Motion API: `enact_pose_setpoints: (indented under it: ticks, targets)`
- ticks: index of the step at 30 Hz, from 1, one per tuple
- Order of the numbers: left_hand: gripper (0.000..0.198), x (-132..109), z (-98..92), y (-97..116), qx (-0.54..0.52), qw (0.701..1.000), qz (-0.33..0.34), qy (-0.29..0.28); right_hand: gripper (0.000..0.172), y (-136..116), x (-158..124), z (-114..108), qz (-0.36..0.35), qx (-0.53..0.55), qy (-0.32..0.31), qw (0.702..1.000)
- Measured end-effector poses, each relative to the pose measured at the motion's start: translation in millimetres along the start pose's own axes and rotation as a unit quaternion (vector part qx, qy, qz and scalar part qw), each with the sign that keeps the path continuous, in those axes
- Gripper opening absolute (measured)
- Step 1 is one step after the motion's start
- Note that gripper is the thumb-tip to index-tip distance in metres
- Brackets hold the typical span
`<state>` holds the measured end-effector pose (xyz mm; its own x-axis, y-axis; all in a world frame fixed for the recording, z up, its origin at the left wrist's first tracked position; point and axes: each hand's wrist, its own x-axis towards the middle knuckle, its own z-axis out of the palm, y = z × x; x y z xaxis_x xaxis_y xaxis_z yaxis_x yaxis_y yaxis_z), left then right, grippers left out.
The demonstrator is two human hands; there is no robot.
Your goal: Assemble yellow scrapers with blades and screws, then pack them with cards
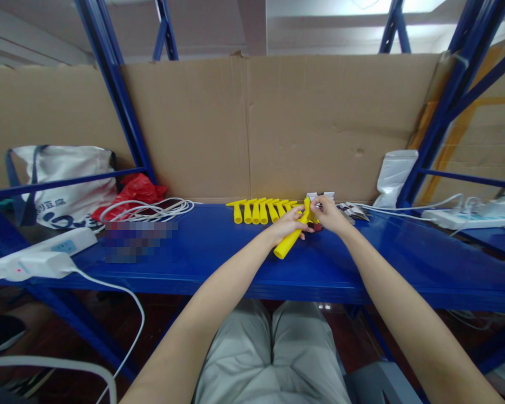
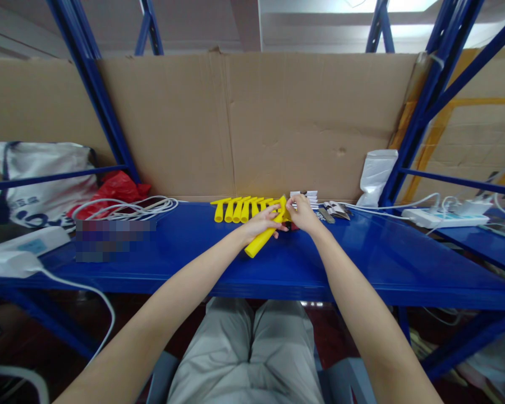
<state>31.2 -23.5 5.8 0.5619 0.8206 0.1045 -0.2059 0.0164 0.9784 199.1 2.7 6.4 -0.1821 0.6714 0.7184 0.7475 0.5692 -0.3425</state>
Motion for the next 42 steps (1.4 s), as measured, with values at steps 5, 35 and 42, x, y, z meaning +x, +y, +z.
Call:
enact_pose_setpoints:
  ticks: [5,35,42]
  targets:
    - [0.077,-2.7,2.1,1.9,-0.002,1.0,0.003,0.007,0.007,1.4,-1.8,6.2,0.032,0.041,0.02,0.998]
    - [0.073,-0.8,-7.1,16.9,-0.127,0.969,0.066,0.2,0.008,-4.1,-14.0,-12.1,0.064,-0.113,-0.233,0.964]
    - [0.078,0.0,-6.4,14.9,-0.12,0.97,0.056,0.203,0.006,10.8,-15.3,-16.4,0.084,-0.16,-0.276,0.944]
